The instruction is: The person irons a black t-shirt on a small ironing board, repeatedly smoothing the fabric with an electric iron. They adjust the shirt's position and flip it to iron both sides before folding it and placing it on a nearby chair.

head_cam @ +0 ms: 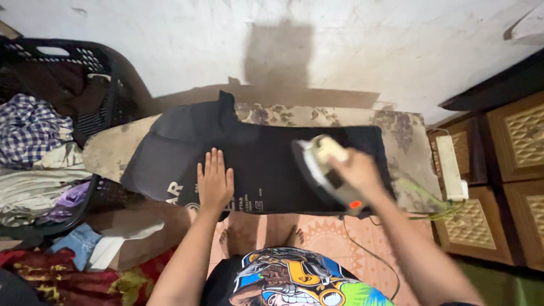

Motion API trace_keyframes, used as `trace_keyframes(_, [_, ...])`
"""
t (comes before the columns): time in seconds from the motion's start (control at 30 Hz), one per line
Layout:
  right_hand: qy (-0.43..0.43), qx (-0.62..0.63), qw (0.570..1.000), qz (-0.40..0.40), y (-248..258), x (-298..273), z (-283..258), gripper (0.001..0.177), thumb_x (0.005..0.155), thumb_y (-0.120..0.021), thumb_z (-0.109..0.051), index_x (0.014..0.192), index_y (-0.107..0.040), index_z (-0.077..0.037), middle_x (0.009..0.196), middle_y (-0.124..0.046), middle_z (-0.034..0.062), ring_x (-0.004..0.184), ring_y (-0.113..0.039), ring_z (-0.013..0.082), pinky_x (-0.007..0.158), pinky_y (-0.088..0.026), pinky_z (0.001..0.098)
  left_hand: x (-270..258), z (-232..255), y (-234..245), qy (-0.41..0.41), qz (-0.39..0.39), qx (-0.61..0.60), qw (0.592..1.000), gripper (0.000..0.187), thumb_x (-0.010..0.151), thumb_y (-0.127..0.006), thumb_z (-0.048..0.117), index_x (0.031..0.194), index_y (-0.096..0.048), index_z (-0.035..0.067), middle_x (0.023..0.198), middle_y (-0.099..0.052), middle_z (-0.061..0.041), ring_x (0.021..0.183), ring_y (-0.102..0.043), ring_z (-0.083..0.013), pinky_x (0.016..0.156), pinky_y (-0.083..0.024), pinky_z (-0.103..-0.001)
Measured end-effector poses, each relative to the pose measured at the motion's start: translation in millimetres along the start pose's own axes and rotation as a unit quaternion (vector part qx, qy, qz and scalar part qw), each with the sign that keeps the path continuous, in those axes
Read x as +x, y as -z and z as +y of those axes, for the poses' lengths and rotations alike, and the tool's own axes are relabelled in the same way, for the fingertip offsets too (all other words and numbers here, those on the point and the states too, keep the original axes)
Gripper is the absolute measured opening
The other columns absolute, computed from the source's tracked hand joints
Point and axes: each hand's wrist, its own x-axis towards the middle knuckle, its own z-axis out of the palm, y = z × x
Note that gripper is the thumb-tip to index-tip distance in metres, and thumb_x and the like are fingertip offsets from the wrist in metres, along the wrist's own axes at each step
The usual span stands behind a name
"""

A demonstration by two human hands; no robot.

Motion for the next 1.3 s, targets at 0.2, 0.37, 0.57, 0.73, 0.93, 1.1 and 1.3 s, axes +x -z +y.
trace_keyframes(0.2, [-0.039, 0.268, 0.945, -0.186, -82.7, 4.3, -119.4, 0.051, 0.099, -0.068, -0.047, 0.105, -0.059, 0.003, 0.071, -0.062, 0.0083, 0.059, -0.061, 0.0216, 0.051, -0.050, 0.0378, -2.4, -4.0, 3.3, 0.029, 0.005, -0.087, 0.996, 0.063, 0.106, -0.040, 0.031, 0.158, -0.032, -0.004, 0.163, -0.037, -0.023, 0.152, -0.033, -0.0383, 0.123, -0.020, -0.056])
trace_keyframes(0.37, [-0.045, 0.336, 0.920, -0.198, -73.9, 52.5, -177.4, 0.039, 0.097, -0.063, -0.042, 0.115, -0.049, -0.011, 0.066, -0.055, 0.0018, 0.047, -0.057, 0.0144, 0.041, -0.049, 0.0331, 1.2, -2.4, 4.7, 0.033, -0.009, -0.080, 0.996, 0.064, 0.105, -0.043, 0.032, 0.158, -0.033, -0.003, 0.162, -0.037, -0.023, 0.152, -0.031, -0.0386, 0.123, -0.020, -0.057])
trace_keyframes(0.57, [0.010, 0.224, 0.966, -0.130, -65.8, 68.0, -190.1, 0.053, 0.094, -0.064, -0.040, 0.129, -0.056, -0.002, 0.077, -0.068, 0.0135, 0.053, -0.066, 0.0262, 0.053, -0.055, 0.0404, 3.6, 8.3, 14.1, 0.009, -0.004, -0.027, 1.000, 0.073, 0.095, -0.057, 0.041, 0.156, -0.038, 0.006, 0.160, -0.036, -0.026, 0.149, -0.031, -0.0431, 0.120, -0.019, -0.060])
trace_keyframes(0.73, [0.070, 0.057, 0.996, 0.008, -49.8, 3.5, -148.2, 0.062, 0.093, -0.065, -0.052, 0.129, -0.059, -0.002, 0.093, -0.071, 0.0337, 0.090, -0.068, 0.0515, 0.078, -0.055, 0.0533, 12.2, 33.3, 4.8, 0.024, 0.002, -0.017, 1.000, 0.075, 0.092, -0.060, 0.038, 0.156, -0.037, 0.006, 0.163, -0.033, -0.023, 0.152, -0.028, -0.0412, 0.120, -0.014, -0.067])
trace_keyframes(0.93, [-0.040, -0.005, 0.999, 0.014, -7.9, -23.7, -106.6, 0.053, 0.091, -0.066, -0.055, 0.107, -0.067, -0.004, 0.086, -0.071, 0.0300, 0.088, -0.069, 0.0487, 0.076, -0.055, 0.0558, 35.0, 91.6, -39.1, -0.055, -0.031, -0.059, 0.996, 0.078, 0.093, -0.059, 0.039, 0.158, -0.034, 0.005, 0.166, -0.032, -0.019, 0.154, -0.027, -0.0372, 0.121, -0.014, -0.065])
trace_keyframes(1.1, [-0.018, 0.009, 0.996, 0.088, 12.5, 26.6, -82.3, 0.056, 0.093, -0.066, -0.054, 0.112, -0.068, -0.002, 0.087, -0.070, 0.0315, 0.087, -0.070, 0.0489, 0.078, -0.055, 0.0550, 37.3, 118.3, -54.9, -0.099, -0.086, -0.038, 0.991, 0.075, 0.094, -0.057, 0.047, 0.157, -0.037, 0.011, 0.164, -0.032, -0.014, 0.153, -0.027, -0.0337, 0.120, -0.014, -0.064])
trace_keyframes(1.3, [-0.034, 0.013, 0.996, 0.079, 30.8, 12.6, -61.8, 0.055, 0.090, -0.069, -0.053, 0.111, -0.069, -0.003, 0.089, -0.070, 0.0321, 0.089, -0.067, 0.0509, 0.075, -0.053, 0.0570, 36.8, 116.8, -53.7, -0.100, -0.099, -0.011, 0.990, 0.074, 0.095, -0.054, 0.050, 0.157, -0.039, 0.013, 0.165, -0.032, -0.013, 0.154, -0.025, -0.0322, 0.122, -0.013, -0.062])
